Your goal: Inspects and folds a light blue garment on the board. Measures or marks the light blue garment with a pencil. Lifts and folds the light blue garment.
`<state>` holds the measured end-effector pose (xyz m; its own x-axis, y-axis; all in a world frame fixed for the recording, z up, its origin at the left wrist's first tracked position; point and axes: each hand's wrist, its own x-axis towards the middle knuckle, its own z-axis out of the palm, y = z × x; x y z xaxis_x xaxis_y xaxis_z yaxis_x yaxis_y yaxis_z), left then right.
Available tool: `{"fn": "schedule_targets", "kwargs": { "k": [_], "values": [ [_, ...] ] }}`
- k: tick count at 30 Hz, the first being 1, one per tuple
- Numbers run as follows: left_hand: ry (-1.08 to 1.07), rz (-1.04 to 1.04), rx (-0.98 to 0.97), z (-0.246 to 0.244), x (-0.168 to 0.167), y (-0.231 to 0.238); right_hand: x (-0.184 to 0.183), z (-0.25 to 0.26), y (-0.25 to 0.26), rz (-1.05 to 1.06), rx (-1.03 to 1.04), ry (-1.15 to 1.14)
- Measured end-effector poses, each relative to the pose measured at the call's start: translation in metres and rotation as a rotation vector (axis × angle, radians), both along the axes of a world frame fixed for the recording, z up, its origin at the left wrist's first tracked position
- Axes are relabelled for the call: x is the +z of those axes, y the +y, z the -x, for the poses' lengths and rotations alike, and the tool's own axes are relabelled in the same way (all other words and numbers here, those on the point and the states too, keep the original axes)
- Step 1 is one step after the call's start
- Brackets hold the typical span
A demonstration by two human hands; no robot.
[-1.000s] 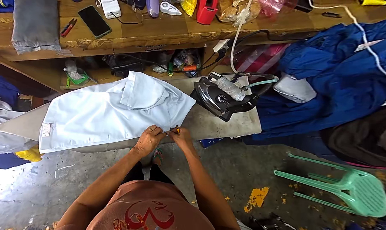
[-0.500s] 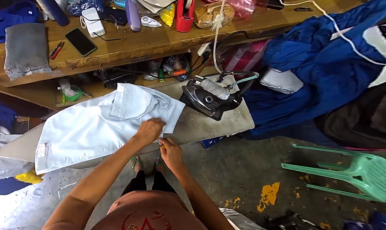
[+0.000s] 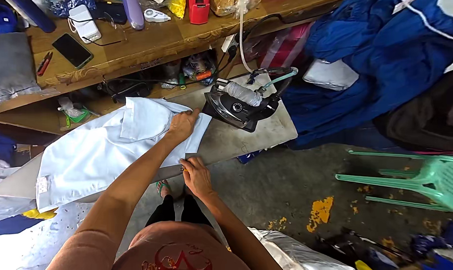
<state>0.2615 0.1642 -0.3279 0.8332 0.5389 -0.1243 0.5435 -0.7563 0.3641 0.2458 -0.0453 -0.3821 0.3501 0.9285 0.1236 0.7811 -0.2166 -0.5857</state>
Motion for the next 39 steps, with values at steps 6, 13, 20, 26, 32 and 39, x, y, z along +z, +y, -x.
{"fn": "schedule_targets", "kwargs": {
  "k": [6, 13, 20, 26, 32, 39],
  "values": [
    [-0.385, -0.121, -0.120, 0.087, 0.002, -0.021, 0.008, -0.013, 0.011, 0.045, -0.033, 0.171],
    [-0.268, -0.004, 0.063, 0.180, -0.045, -0.063, 0.028, -0.025, 0.040, 0.373, 0.032, 0.173],
    [-0.439, -0.040, 0.279, 0.219, -0.041, -0.080, 0.023, -0.024, 0.037, 0.327, 0.134, 0.107],
    [-0.359, -0.077, 0.288, 0.273, -0.044, -0.081, 0.044, -0.013, 0.048, 0.497, 0.141, -0.046],
    [-0.373, -0.093, 0.214, 0.255, -0.049, -0.084, 0.047, -0.008, 0.069, 0.551, 0.379, -0.092],
    [-0.420, -0.090, 0.149, 0.248, -0.051, -0.088, 0.045, -0.017, 0.083, 0.628, 0.369, -0.001]
  ]
}}
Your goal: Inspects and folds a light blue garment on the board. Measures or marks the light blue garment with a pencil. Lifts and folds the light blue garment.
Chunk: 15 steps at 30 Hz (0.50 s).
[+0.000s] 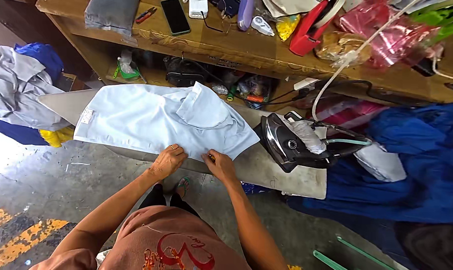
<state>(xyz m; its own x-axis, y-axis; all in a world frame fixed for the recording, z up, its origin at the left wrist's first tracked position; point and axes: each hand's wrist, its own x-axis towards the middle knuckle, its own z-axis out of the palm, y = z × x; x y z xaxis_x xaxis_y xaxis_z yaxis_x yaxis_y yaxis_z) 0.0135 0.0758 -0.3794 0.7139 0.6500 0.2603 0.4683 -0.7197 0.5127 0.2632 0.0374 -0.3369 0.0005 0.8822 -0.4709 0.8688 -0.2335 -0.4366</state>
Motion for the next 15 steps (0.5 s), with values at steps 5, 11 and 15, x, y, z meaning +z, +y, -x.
{"fn": "schedule_targets", "kwargs": {
  "k": [5, 11, 15],
  "values": [
    [0.033, 0.006, 0.041, -0.004, 0.004, 0.000, 0.001, 0.012, 0.004, 0.001, -0.032, -0.091],
    [0.100, 0.108, -0.009, -0.007, 0.012, 0.008, 0.000, 0.012, 0.005, 0.010, -0.033, -0.106],
    [0.136, 0.129, -0.053, -0.007, 0.015, 0.013, 0.001, 0.013, 0.006, 0.034, -0.035, -0.110]
  ]
}}
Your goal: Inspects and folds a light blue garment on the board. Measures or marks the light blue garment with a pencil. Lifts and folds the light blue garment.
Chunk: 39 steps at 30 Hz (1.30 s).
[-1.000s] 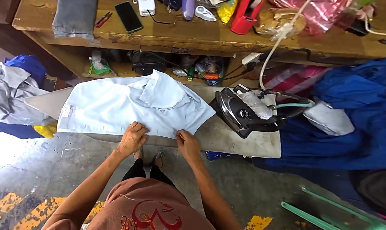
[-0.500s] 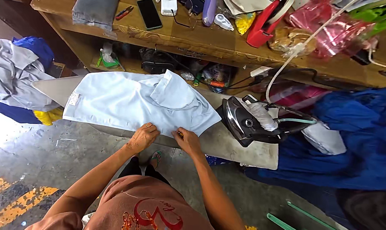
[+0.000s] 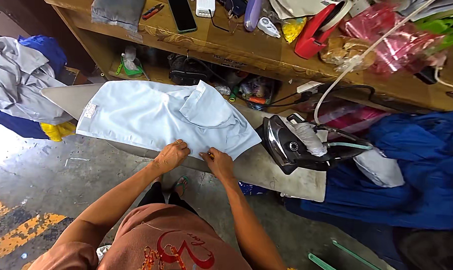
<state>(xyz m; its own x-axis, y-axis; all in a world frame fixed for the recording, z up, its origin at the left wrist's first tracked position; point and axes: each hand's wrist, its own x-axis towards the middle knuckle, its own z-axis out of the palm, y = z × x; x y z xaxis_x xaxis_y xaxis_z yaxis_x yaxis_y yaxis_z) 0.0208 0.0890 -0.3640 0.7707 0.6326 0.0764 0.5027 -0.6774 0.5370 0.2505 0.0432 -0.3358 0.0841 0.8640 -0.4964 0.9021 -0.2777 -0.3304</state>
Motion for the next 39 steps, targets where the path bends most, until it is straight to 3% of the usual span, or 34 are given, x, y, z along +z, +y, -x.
{"fn": "schedule_targets", "kwargs": {
  "k": [7, 12, 17, 22, 25, 27, 34, 39],
  "values": [
    [-0.083, -0.210, 0.054, 0.000, -0.015, -0.014, 0.000, 0.000, 0.000, -0.014, -0.020, 0.012],
    [-0.064, -0.248, 0.143, -0.003, -0.014, -0.023, 0.025, 0.022, 0.013, 0.031, 0.087, -0.069],
    [-0.094, -0.206, 0.189, 0.000, -0.016, -0.031, -0.008, 0.017, 0.023, -0.056, 0.236, 0.189],
    [-0.067, -0.140, 0.460, 0.082, -0.014, -0.031, -0.012, 0.021, 0.019, -0.078, 0.218, 0.160],
    [0.020, -0.181, 0.665, 0.152, -0.010, -0.023, -0.010, 0.023, 0.018, -0.078, 0.209, 0.148],
    [0.050, -0.243, 0.710, 0.173, -0.007, -0.021, -0.010, 0.024, 0.017, -0.083, 0.210, 0.133],
    [0.019, -0.300, 0.442, 0.142, -0.002, -0.013, -0.007, 0.028, 0.017, -0.058, 0.209, 0.110],
    [0.090, -0.362, 0.315, 0.149, 0.003, -0.003, -0.002, 0.031, 0.019, -0.012, 0.212, 0.094]
  ]
}}
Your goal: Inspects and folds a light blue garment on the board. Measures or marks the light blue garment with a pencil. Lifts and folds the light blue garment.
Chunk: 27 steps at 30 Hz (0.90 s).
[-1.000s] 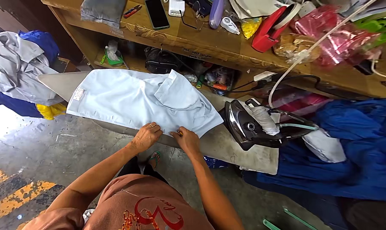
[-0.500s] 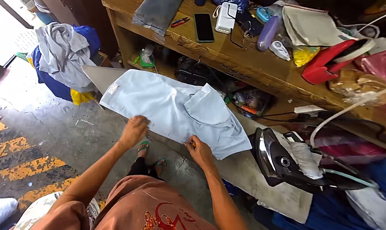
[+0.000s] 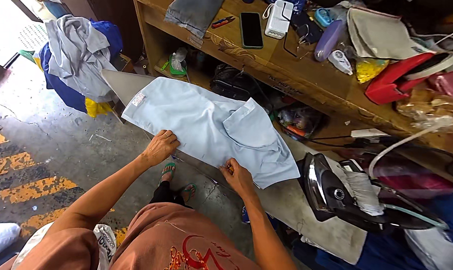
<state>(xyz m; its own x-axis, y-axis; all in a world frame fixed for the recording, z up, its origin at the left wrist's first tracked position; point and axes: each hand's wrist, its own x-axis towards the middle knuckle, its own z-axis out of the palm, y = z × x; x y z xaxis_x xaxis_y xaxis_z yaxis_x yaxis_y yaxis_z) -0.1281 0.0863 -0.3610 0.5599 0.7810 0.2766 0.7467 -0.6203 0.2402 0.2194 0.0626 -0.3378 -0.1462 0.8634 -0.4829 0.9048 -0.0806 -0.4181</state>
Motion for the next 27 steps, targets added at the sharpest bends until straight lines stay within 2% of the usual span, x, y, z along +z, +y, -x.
{"fn": "schedule_targets", "kwargs": {
  "k": [4, 23, 27],
  "values": [
    [0.021, -0.005, -0.061, 0.006, 0.001, 0.002, 0.001, 0.003, 0.001, -0.009, -0.044, -0.006],
    [0.019, -0.060, -0.087, 0.010, -0.007, -0.004, 0.001, 0.011, 0.002, -0.004, -0.101, -0.053],
    [0.030, -0.022, -0.069, 0.008, -0.003, -0.007, 0.002, 0.012, 0.002, 0.007, -0.109, -0.061]
  ]
}}
